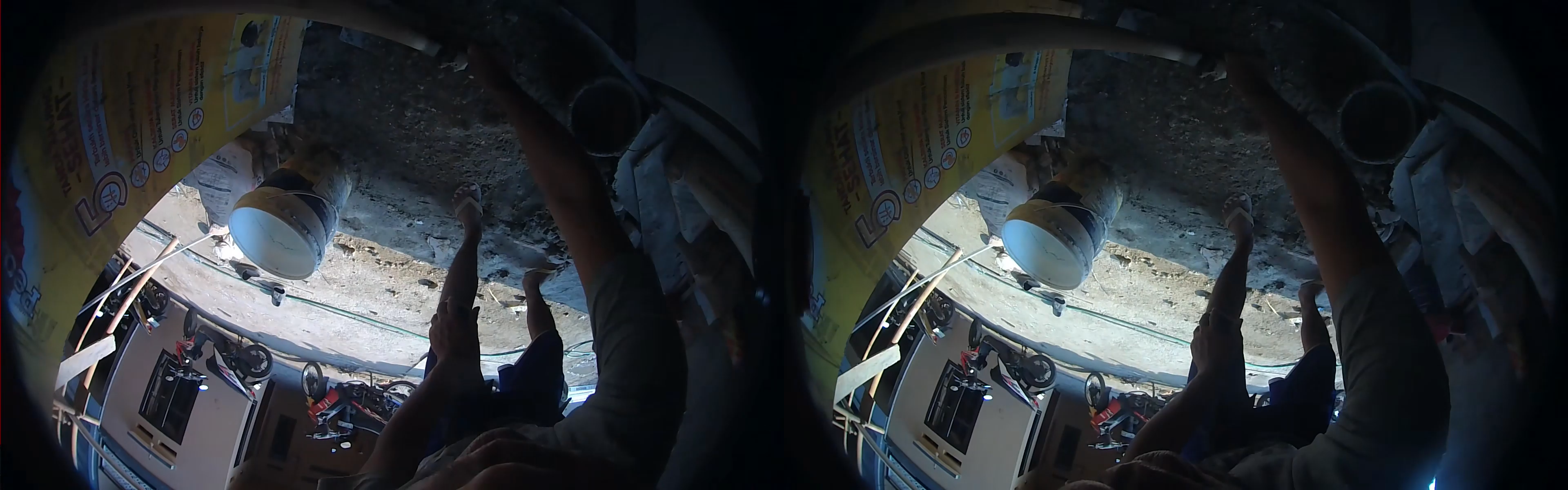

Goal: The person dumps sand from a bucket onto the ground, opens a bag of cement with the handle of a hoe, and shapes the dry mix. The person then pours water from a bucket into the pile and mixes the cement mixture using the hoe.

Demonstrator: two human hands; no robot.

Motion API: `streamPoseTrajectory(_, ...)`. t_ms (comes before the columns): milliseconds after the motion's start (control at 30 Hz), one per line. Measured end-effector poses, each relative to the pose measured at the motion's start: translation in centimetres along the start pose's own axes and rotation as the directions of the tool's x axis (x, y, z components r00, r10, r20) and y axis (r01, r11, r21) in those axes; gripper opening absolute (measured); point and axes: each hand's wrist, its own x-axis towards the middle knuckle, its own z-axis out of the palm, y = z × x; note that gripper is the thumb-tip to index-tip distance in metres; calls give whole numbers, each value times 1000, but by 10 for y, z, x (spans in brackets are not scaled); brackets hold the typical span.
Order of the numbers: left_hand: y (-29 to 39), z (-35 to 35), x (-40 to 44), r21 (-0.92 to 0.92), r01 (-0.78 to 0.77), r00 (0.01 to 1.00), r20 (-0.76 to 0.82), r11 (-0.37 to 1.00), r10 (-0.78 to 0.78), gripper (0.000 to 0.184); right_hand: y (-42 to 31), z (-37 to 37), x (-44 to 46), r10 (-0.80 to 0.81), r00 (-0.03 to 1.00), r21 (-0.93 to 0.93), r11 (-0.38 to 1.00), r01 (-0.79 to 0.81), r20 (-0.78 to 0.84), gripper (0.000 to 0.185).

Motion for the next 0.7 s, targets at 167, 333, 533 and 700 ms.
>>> streamPoseTrajectory(167, 8, -7, -2, 43, 9, 998, 60, 999, -12, 45, -4, -106, -66, -283, 952, -134, 945, 297, 115, 9)
streamPoseTrajectory(333, -7, 4, 23, -130, -77, 997, 10, 989, 79, 51, 11, -206, -178, -212, 976, -61, 976, 209, -45, 15)
streamPoseTrajectory(533, 18, -67, 123, -461, -364, 911, -357, 810, 206, 60, 9, -354, -353, 76, 978, -225, 974, -31, 195, 13)
streamPoseTrajectory(700, 76, -271, 132, -405, -751, 608, -731, 521, 309, 77, 59, -483, -594, 650, 716, -449, 735, -507, 256, 21)
